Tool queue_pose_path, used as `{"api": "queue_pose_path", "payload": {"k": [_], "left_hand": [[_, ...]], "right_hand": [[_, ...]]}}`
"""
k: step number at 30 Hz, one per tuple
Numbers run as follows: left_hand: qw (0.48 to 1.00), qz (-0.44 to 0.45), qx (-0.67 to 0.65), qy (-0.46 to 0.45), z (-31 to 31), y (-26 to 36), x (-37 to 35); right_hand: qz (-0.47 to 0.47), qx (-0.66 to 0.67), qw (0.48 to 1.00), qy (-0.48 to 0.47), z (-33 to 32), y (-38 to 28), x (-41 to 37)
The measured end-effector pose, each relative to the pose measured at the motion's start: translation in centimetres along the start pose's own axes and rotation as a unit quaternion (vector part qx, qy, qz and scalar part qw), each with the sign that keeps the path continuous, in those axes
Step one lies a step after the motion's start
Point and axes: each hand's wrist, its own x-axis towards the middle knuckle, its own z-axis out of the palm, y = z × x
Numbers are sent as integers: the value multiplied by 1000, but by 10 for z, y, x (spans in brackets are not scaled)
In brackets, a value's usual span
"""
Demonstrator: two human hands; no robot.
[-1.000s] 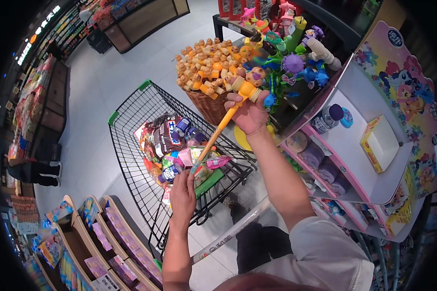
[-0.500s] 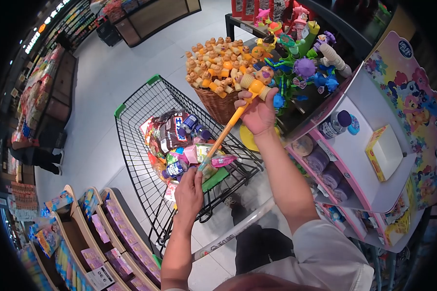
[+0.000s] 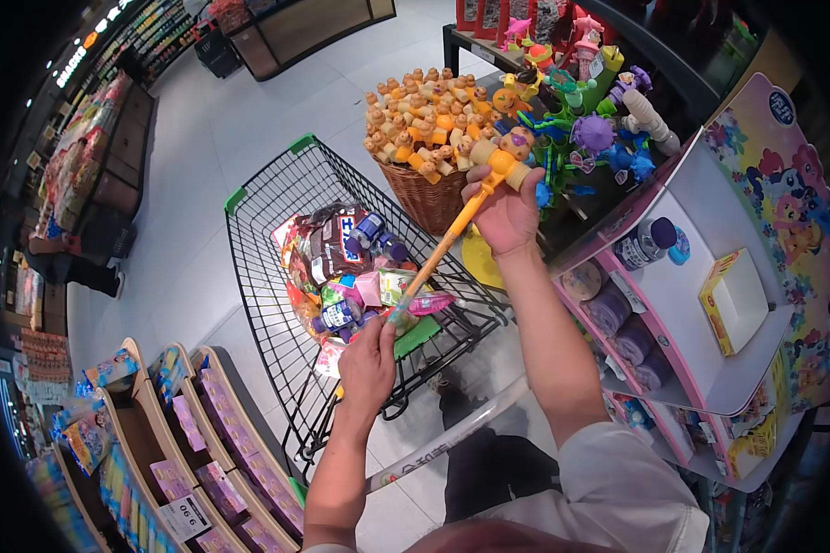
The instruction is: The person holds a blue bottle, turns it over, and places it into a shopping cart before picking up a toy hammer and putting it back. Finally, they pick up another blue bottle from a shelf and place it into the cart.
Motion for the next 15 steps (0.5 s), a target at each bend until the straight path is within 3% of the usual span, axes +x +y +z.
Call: {"api": "queue_pose_path", "payload": {"k": [4,15], "left_hand": [[999,12,-6,33,-1,-4,2],[996,29,-57,58,1,-6,2]], "right_hand": [[-7,-55,998,7,26,9,-1],[28,82,996,8,27,9,-2]]}}
